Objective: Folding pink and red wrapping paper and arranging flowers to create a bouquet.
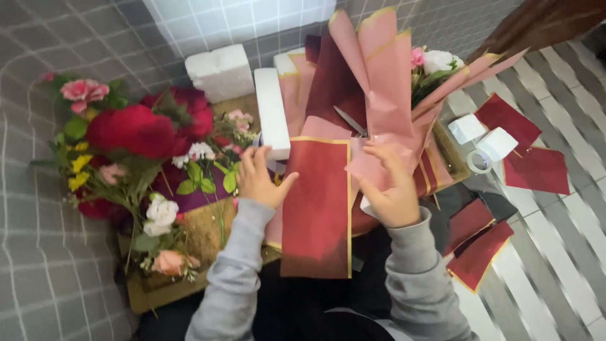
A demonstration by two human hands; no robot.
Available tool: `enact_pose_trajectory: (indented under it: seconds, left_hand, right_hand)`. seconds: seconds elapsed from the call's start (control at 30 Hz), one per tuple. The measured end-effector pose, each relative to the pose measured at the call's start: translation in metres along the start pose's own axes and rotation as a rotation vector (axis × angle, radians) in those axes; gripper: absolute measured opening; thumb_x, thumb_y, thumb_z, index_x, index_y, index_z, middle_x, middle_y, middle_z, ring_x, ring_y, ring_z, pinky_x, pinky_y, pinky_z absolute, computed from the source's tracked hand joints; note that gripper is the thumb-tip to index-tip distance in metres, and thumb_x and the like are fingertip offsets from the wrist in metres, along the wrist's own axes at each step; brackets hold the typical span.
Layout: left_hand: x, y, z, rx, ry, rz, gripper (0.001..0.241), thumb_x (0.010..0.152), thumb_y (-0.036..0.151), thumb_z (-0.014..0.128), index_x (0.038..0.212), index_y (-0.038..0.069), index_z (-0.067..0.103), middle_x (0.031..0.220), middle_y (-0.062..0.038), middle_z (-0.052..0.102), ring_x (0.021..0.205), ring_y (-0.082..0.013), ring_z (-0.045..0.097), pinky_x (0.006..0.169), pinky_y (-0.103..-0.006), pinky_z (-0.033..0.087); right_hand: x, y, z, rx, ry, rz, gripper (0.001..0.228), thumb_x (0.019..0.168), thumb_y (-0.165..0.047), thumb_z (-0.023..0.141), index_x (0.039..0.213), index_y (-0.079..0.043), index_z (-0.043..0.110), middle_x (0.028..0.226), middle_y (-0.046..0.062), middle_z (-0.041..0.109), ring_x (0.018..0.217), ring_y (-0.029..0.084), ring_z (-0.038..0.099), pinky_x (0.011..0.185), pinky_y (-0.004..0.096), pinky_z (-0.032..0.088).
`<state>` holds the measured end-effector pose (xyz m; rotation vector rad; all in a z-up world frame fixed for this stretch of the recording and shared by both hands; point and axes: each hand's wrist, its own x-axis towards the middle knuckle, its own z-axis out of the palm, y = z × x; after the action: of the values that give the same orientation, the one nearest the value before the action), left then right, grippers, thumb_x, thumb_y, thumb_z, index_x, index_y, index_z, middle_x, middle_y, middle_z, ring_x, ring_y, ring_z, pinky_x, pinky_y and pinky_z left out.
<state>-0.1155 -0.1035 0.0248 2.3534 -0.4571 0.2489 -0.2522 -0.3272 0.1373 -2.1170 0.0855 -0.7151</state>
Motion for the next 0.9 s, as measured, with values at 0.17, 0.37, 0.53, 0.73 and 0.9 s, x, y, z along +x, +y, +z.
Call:
enact_pose_trajectory:
  seconds: [0.17, 0.37, 0.53, 0.73, 0.9]
  left_hand:
    - [0.020, 0.020, 0.001, 0.197, -0.088, 0.061, 0.108, 0.063, 0.026, 0.096, 0.152, 0.032, 0.035, 0.157, -0.019, 0.025, 0.133, -0.0458, 0.047, 0.102, -0.0586, 0.045]
    - [0.050, -0.006, 0.034, 0.415, -0.086, 0.153, 0.086, 0.079, 0.021, 0.083, 0.151, 0.038, 0.039, 0.153, -0.014, 0.030, 0.120, -0.0389, 0.058, 0.091, -0.0481, 0.050]
    - [0.068, 0.009, 0.003, 0.481, -0.030, 0.239, 0.078, 0.072, 0.038, 0.078, 0.144, 0.032, 0.047, 0.148, -0.010, 0.041, 0.117, -0.0352, 0.062, 0.087, -0.0454, 0.049]
    - [0.125, 0.047, -0.053, 0.481, 0.263, 0.419, 0.087, 0.067, 0.053, 0.075, 0.143, 0.025, 0.042, 0.130, -0.004, 0.051, 0.089, -0.0244, 0.070, 0.073, -0.0411, 0.046]
    - [0.174, 0.053, -0.067, 0.339, 0.151, 0.416, 0.086, 0.081, 0.013, 0.082, 0.154, 0.021, 0.036, 0.157, -0.014, 0.028, 0.101, -0.0287, 0.066, 0.089, -0.0427, 0.059]
  right_hand:
    - [-0.015, -0.004, 0.025, 0.072, -0.157, -0.077, 0.044, 0.088, -0.019, 0.079, 0.130, -0.011, 0.066, 0.135, 0.016, 0.063, 0.131, 0.037, 0.058, 0.110, 0.050, 0.043]
    - [-0.020, 0.000, 0.047, -0.005, -0.332, -0.136, 0.047, 0.088, -0.022, 0.078, 0.132, -0.013, 0.065, 0.133, 0.016, 0.062, 0.127, 0.041, 0.059, 0.106, 0.054, 0.044]
    - [-0.009, 0.014, 0.072, -0.019, -0.359, -0.104, 0.047, 0.088, -0.025, 0.077, 0.133, -0.017, 0.064, 0.132, 0.011, 0.063, 0.126, 0.033, 0.062, 0.106, 0.049, 0.045]
    - [0.052, 0.031, 0.120, 0.079, -0.209, -0.091, 0.050, 0.089, -0.020, 0.076, 0.134, -0.006, 0.060, 0.125, 0.020, 0.062, 0.123, 0.040, 0.060, 0.108, 0.050, 0.046]
    - [0.091, 0.064, 0.183, 0.045, -0.254, 0.081, 0.053, 0.079, -0.014, 0.070, 0.129, -0.002, 0.057, 0.126, 0.020, 0.063, 0.116, 0.036, 0.061, 0.099, 0.040, 0.049]
